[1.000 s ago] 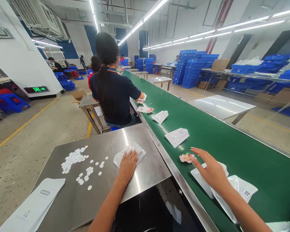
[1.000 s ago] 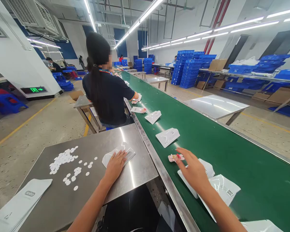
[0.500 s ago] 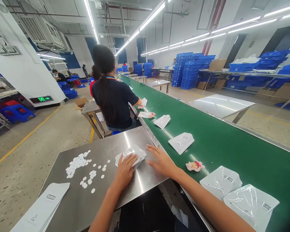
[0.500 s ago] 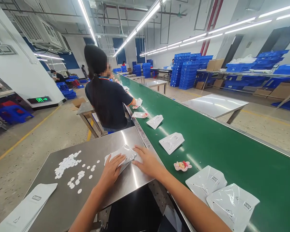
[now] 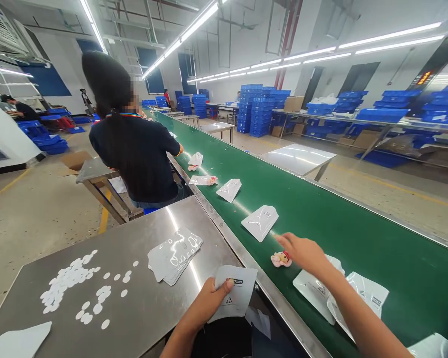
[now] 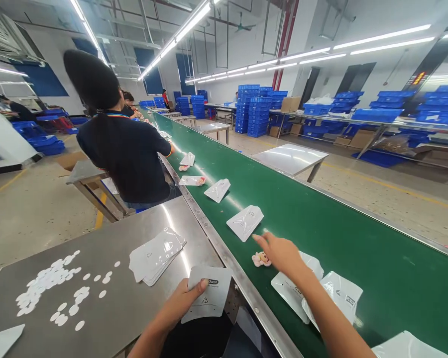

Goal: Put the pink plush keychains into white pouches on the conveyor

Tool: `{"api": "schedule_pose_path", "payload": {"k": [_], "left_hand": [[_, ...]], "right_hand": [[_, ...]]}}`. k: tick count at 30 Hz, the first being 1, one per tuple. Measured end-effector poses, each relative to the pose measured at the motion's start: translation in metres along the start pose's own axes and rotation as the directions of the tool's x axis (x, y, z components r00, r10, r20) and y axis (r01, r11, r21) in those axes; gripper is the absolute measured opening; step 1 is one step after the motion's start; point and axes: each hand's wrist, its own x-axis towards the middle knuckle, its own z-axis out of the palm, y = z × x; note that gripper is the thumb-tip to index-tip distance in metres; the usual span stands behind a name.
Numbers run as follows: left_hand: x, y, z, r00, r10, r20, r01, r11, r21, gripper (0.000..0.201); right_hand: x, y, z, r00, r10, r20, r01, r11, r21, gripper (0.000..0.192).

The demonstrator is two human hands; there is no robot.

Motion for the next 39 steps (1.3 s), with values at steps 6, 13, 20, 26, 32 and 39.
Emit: {"api": "schedule_pose_path", "payload": {"k": [6,13,20,26,32,39], "left_hand": [[0.013,-0.007,0.022,0.990,0.058,-0.127,-0.077,0.986,-0.147,0.038],[0.014,-0.008,0.024,0.976,0.168,-0.138,-0.183,0.978,-0.105,0.028],[0.015,-0.015,0.028,0.976,0.171,-0.132,-0.167,0.985,0.041,0.026],[0.010,-0.006,0.033,0.988,0.150,-0.019,-0.151,0.983,-0.105,0.039],[0.010,-0.001,0.035,0.957,0.265,-0.120,-0.278,0.955,-0.104,0.032],[0.020,0.023,-0.007,0.936,0.349,-0.043,-0.309,0.873,0.377,0.068]], "right_hand": [[0.003,0.036,0.007,0.974,0.126,0.186,-0.162,0.968,0.193,0.038],[-0.010,-0.046,-0.001,0.974,-0.115,-0.197,0.183,0.908,0.377,0.029],[-0.020,-0.087,-0.027,0.884,-0.441,0.156,0.399,0.886,0.238,0.022],[-0.016,-0.094,-0.014,0.866,-0.460,0.196,0.447,0.888,0.109,0.012],[-0.029,-0.098,0.006,0.801,-0.592,0.095,0.595,0.804,-0.002,0.026],[0.014,-0.055,0.010,0.933,-0.361,0.005,0.357,0.926,0.125,0.040]]}}
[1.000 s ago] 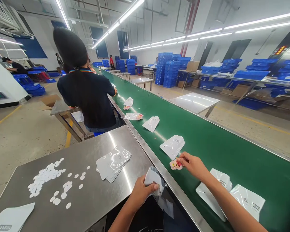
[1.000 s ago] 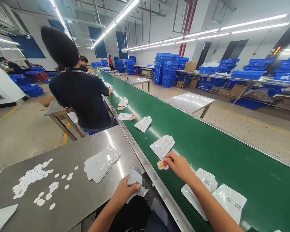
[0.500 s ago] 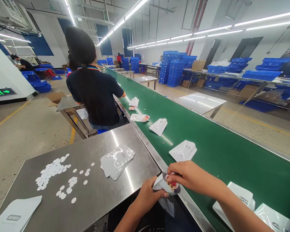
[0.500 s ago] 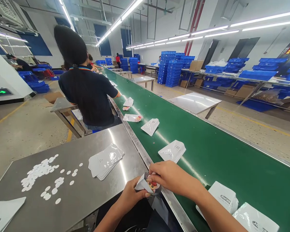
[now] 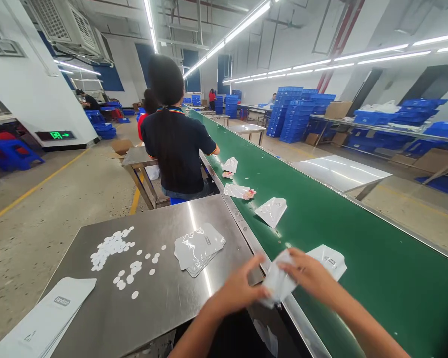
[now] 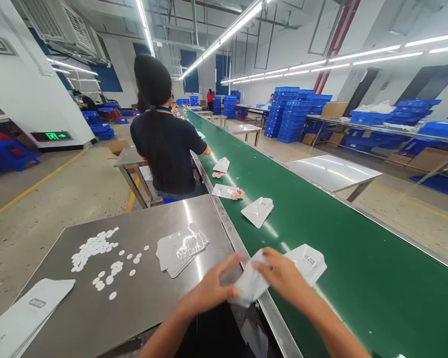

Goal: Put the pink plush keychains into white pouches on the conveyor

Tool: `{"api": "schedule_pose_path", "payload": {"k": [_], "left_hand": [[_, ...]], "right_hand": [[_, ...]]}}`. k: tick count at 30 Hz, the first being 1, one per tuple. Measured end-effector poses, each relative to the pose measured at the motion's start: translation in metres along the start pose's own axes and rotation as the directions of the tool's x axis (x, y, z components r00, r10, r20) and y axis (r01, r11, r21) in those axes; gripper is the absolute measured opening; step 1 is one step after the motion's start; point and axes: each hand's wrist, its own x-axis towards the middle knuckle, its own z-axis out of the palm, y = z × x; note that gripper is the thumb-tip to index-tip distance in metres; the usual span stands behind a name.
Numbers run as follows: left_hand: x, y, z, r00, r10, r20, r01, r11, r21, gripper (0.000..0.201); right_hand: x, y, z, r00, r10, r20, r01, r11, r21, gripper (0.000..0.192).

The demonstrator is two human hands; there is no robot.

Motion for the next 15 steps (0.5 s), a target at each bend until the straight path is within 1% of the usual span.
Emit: {"api": "schedule_pose_path", "payload": {"k": [1,2,3,4,5,6,7,8,10,12,15], "left_hand": [[0.003,-0.007,-0.016,0.996,-0.030,-0.084,0.040,0.992,0.123,0.072],[0.006,-0.016,-0.032,0.976,-0.064,-0.209,0.124,0.951,0.284,0.070],[0.008,-0.027,-0.046,0.942,-0.070,-0.327,0.218,0.870,0.441,0.070],[0.009,-0.039,-0.059,0.908,-0.069,-0.412,0.313,0.766,0.562,0.071],[0.009,-0.051,-0.070,0.891,-0.059,-0.449,0.370,0.669,0.645,0.071],[0.008,-0.062,-0.077,0.888,-0.049,-0.457,0.394,0.595,0.701,0.067],[0.007,-0.071,-0.081,0.892,-0.033,-0.450,0.394,0.544,0.741,0.060],[0.006,-0.078,-0.083,0.899,-0.012,-0.438,0.380,0.518,0.767,0.052],[0.003,-0.086,-0.084,0.903,0.043,-0.428,0.350,0.504,0.789,0.042],[0.002,-0.087,-0.082,0.897,0.086,-0.434,0.336,0.507,0.794,0.039],[0.002,-0.086,-0.084,0.898,0.111,-0.426,0.320,0.501,0.804,0.041]], "right_hand": [[0.007,0.019,-0.005,0.987,0.125,-0.102,-0.128,0.992,-0.017,0.042],[0.014,0.040,-0.011,0.952,0.250,-0.175,-0.260,0.965,-0.036,0.044],[0.020,0.059,-0.018,0.907,0.365,-0.212,-0.382,0.923,-0.045,0.046],[0.025,0.078,-0.023,0.863,0.456,-0.217,-0.476,0.878,-0.048,0.048],[0.029,0.094,-0.028,0.827,0.516,-0.224,-0.540,0.839,-0.059,0.050],[0.032,0.106,-0.032,0.803,0.544,-0.245,-0.575,0.815,-0.076,0.052],[0.034,0.115,-0.034,0.793,0.539,-0.285,-0.583,0.807,-0.098,0.055],[0.036,0.120,-0.034,0.791,0.508,-0.342,-0.574,0.809,-0.125,0.057],[0.041,0.117,-0.030,0.803,0.404,-0.439,-0.518,0.837,-0.178,0.058],[0.049,0.100,-0.020,0.849,0.268,-0.456,-0.396,0.893,-0.214,0.052],[0.067,0.060,0.000,0.919,0.073,-0.386,-0.175,0.956,-0.236,0.044]]}}
